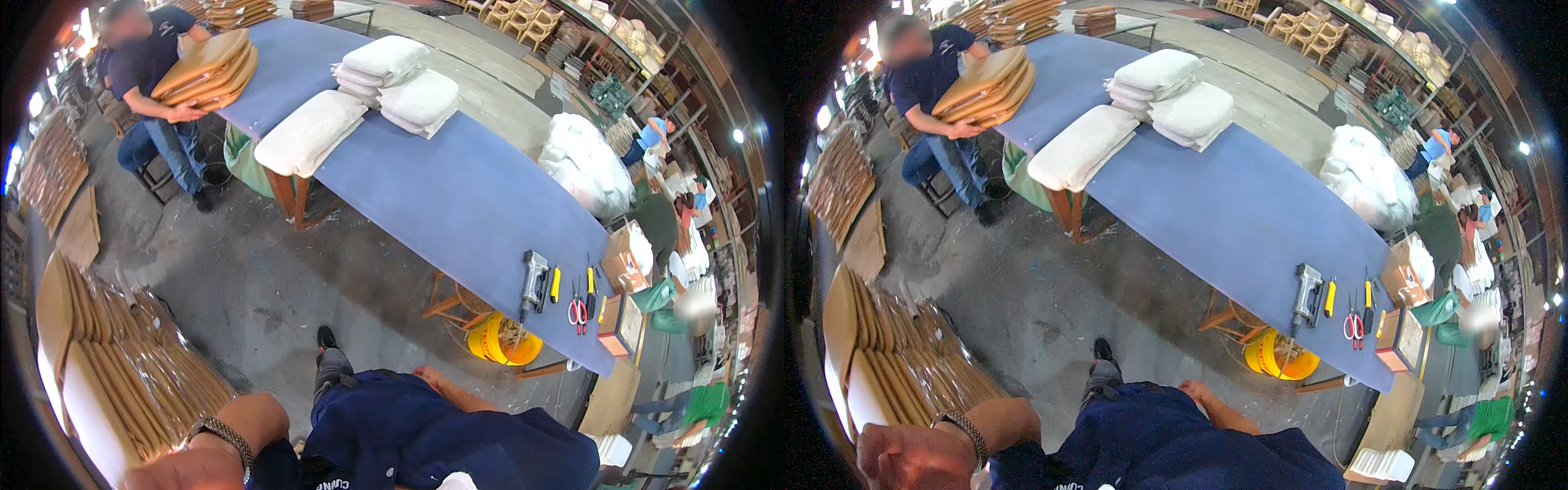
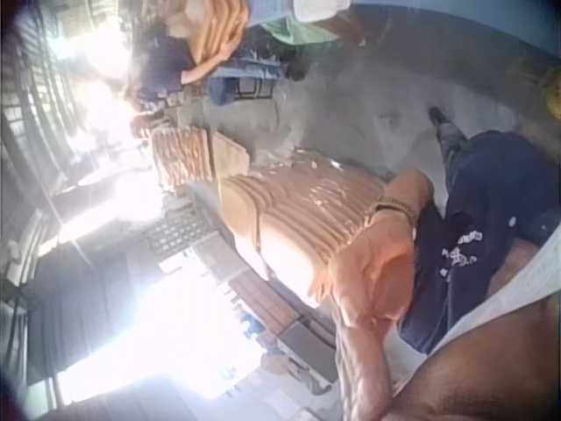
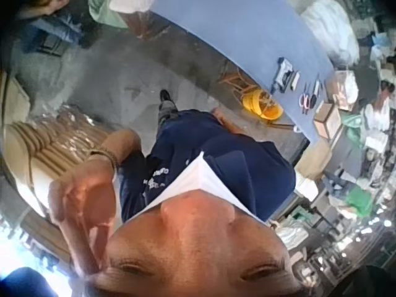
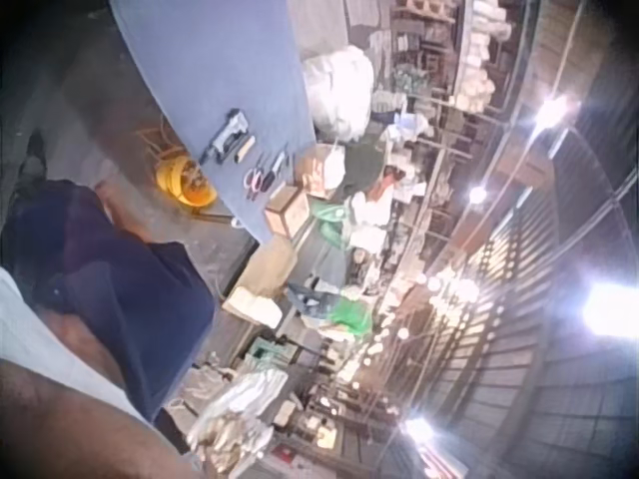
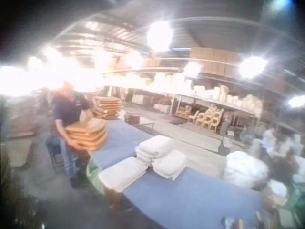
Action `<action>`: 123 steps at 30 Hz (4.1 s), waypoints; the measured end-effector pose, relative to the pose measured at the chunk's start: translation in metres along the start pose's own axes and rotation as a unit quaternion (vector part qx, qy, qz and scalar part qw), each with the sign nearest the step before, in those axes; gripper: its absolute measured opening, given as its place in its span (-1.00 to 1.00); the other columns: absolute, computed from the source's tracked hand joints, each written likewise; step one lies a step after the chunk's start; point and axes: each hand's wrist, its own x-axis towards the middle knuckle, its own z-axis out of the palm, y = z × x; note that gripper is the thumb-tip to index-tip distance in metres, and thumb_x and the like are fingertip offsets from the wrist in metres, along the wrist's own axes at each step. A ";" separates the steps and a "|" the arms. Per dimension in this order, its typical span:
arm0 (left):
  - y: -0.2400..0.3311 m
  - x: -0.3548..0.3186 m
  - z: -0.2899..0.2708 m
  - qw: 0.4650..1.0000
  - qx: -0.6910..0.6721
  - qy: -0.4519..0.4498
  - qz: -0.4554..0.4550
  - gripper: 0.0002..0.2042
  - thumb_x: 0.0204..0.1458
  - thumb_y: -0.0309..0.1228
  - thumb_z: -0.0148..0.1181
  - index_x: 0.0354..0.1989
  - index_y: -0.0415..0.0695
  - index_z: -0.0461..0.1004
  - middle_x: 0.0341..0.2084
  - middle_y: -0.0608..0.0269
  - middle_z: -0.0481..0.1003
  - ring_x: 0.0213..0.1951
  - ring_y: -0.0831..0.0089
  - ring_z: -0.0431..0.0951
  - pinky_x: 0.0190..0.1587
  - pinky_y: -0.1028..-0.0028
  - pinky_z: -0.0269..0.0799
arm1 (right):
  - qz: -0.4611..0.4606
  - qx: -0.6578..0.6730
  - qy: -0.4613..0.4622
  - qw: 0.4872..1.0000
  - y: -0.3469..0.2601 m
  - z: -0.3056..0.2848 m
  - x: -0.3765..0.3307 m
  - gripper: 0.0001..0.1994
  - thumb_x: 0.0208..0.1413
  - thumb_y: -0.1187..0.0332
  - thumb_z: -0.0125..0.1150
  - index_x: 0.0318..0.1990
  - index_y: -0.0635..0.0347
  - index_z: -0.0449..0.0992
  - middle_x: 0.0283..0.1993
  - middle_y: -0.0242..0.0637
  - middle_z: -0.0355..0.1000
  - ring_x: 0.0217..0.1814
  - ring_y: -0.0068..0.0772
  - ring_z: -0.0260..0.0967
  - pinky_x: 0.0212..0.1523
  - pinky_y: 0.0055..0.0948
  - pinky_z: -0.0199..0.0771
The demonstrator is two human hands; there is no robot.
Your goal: The person assembles a cushion by wrapping fabric around a foam insert, securing it with a staple gun, and trimming excess fabric with a utility knife. The person repeats this process for multiple cushions, stacking the finished items on a nearby table.
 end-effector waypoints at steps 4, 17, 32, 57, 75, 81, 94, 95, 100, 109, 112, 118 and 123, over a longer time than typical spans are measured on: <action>-0.067 -0.013 -0.072 0.981 -0.149 0.113 -0.047 -0.38 0.20 0.21 0.04 0.03 -0.16 0.56 -0.28 -0.01 0.57 -0.28 0.23 0.52 -0.12 0.20 0.37 | 0.063 0.112 -0.038 0.991 -0.084 -0.013 0.055 -0.71 0.24 0.14 0.19 -0.10 0.12 0.68 -0.22 -0.27 0.65 -0.37 -0.40 0.59 -0.27 -0.33 0.62; -0.393 -0.288 -0.040 0.635 0.065 -0.219 -0.738 -0.57 0.27 -0.29 0.26 0.24 -0.25 0.50 -0.05 0.08 0.67 -0.06 0.35 0.70 0.04 0.37 0.58 | 0.008 0.437 0.227 0.870 -0.220 -0.182 0.129 -0.69 0.41 0.22 0.12 0.12 0.21 0.55 -0.11 -0.24 0.62 -0.31 -0.48 0.59 -0.30 -0.49 0.58; -0.532 -0.402 -0.377 0.250 0.709 -0.207 -0.626 -0.28 0.24 0.09 0.13 0.42 -0.18 0.29 0.39 -0.12 0.24 0.42 -0.05 0.22 0.44 0.02 0.13 | 0.090 0.568 0.038 0.818 -0.254 -0.328 0.277 -0.62 0.38 0.08 0.13 -0.26 0.26 0.61 -0.40 -0.20 0.65 -0.53 -0.46 0.59 -0.59 -0.49 0.58; -0.466 -0.251 -0.375 0.632 0.343 0.234 -0.654 -0.52 0.11 -0.25 0.46 -0.01 -0.46 0.55 -0.16 -0.07 0.61 -0.25 0.20 0.62 -0.23 0.19 0.59 | 0.184 0.473 0.299 0.808 -0.281 -0.279 0.275 -0.63 0.36 0.08 0.10 -0.21 0.25 0.61 -0.31 -0.14 0.66 -0.46 -0.40 0.60 -0.53 -0.44 0.57; -0.565 -0.142 -0.203 0.798 0.032 -0.283 -0.531 -0.34 -0.16 0.11 0.56 -0.16 -0.34 0.68 -0.49 0.18 0.59 -0.45 0.42 0.52 -0.35 0.40 0.38 | -0.093 0.706 0.559 0.424 -0.291 -0.310 0.091 -0.26 0.42 -0.31 -0.27 0.41 0.13 0.31 0.46 -0.24 0.31 0.47 -0.18 0.26 0.47 -0.13 0.21; -0.621 -0.214 -0.105 0.845 0.057 -0.159 -0.507 -0.37 0.21 0.14 0.17 -0.24 -0.36 0.68 -0.50 0.20 0.58 -0.41 0.48 0.51 -0.31 0.40 0.39 | -0.109 0.514 0.656 0.541 -0.244 -0.335 -0.039 -0.05 0.01 -0.33 0.39 0.37 0.23 0.34 0.32 -0.08 0.43 0.36 -0.20 0.37 0.37 -0.18 0.32; -0.711 -0.314 0.242 0.773 -0.179 0.002 -0.608 -0.32 0.46 0.01 -0.22 0.56 -0.22 -0.05 0.49 0.06 0.06 0.45 0.27 0.14 0.48 0.30 0.06 | -0.273 0.244 0.563 0.741 -0.237 -0.443 -0.044 -0.15 -0.15 0.48 0.56 0.41 0.15 0.36 0.50 -0.08 0.27 0.59 -0.03 0.12 0.55 -0.15 0.09; -0.688 -0.336 0.258 0.737 -0.196 -0.008 -0.647 -0.32 0.46 0.03 -0.23 0.57 -0.16 -0.06 0.46 0.10 0.11 0.40 0.28 0.23 0.44 0.31 0.17 | -0.235 0.233 0.532 0.779 -0.224 -0.439 -0.020 -0.10 -0.04 0.38 0.55 0.50 0.11 0.22 0.58 -0.11 0.14 0.64 -0.07 0.01 0.56 -0.18 0.06; -0.613 -0.421 0.259 0.703 -0.104 -0.225 -0.667 -0.35 0.47 -0.05 -0.25 0.56 -0.27 -0.05 0.53 -0.03 0.02 0.53 0.19 -0.01 0.53 0.32 -0.11 | -0.205 0.347 0.506 0.762 -0.156 -0.429 0.064 -0.11 0.25 0.03 0.28 0.59 0.14 -0.05 0.67 0.01 -0.18 0.72 -0.03 -0.32 0.63 -0.11 -0.27; -0.617 -0.422 0.241 0.601 -0.134 -0.285 -0.735 -0.35 0.48 -0.08 -0.34 0.59 -0.22 -0.19 0.58 -0.05 -0.12 0.58 0.16 -0.11 0.56 0.28 -0.17 | -0.184 0.280 0.534 0.776 -0.152 -0.492 0.115 -0.37 0.33 0.21 0.15 0.50 0.17 0.22 0.67 0.23 -0.42 0.72 0.27 -0.52 0.61 0.03 -0.36; -0.618 -0.418 0.234 0.583 -0.149 -0.280 -0.748 -0.31 0.48 -0.01 -0.40 0.59 -0.25 -0.25 0.58 -0.04 -0.13 0.57 0.17 -0.10 0.55 0.25 -0.15 | -0.190 0.248 0.556 0.770 -0.134 -0.555 0.159 -0.41 0.32 0.27 0.16 0.49 0.05 0.27 0.68 0.15 -0.40 0.73 0.16 -0.46 0.62 -0.01 -0.28; -0.609 -0.419 0.234 0.532 -0.165 -0.227 -0.799 -0.25 0.45 0.09 -0.41 0.60 -0.21 -0.28 0.57 -0.04 -0.11 0.55 0.18 -0.04 0.53 0.17 -0.06 | -0.137 0.399 0.470 0.776 -0.101 -0.666 0.207 -0.39 0.30 0.29 0.21 0.50 -0.22 0.28 0.69 0.08 -0.38 0.71 0.10 -0.26 0.55 -0.17 0.04; -0.565 -0.430 0.182 0.543 -0.121 -0.276 -0.784 -0.11 0.33 0.19 -0.10 0.59 -0.23 -0.20 0.57 -0.06 -0.07 0.56 0.11 -0.03 0.53 0.22 -0.06 | -0.140 0.486 0.480 0.717 -0.097 -0.663 0.213 -0.34 0.23 0.24 0.27 0.50 -0.18 0.28 0.67 0.09 -0.24 0.71 0.03 -0.22 0.55 -0.21 0.01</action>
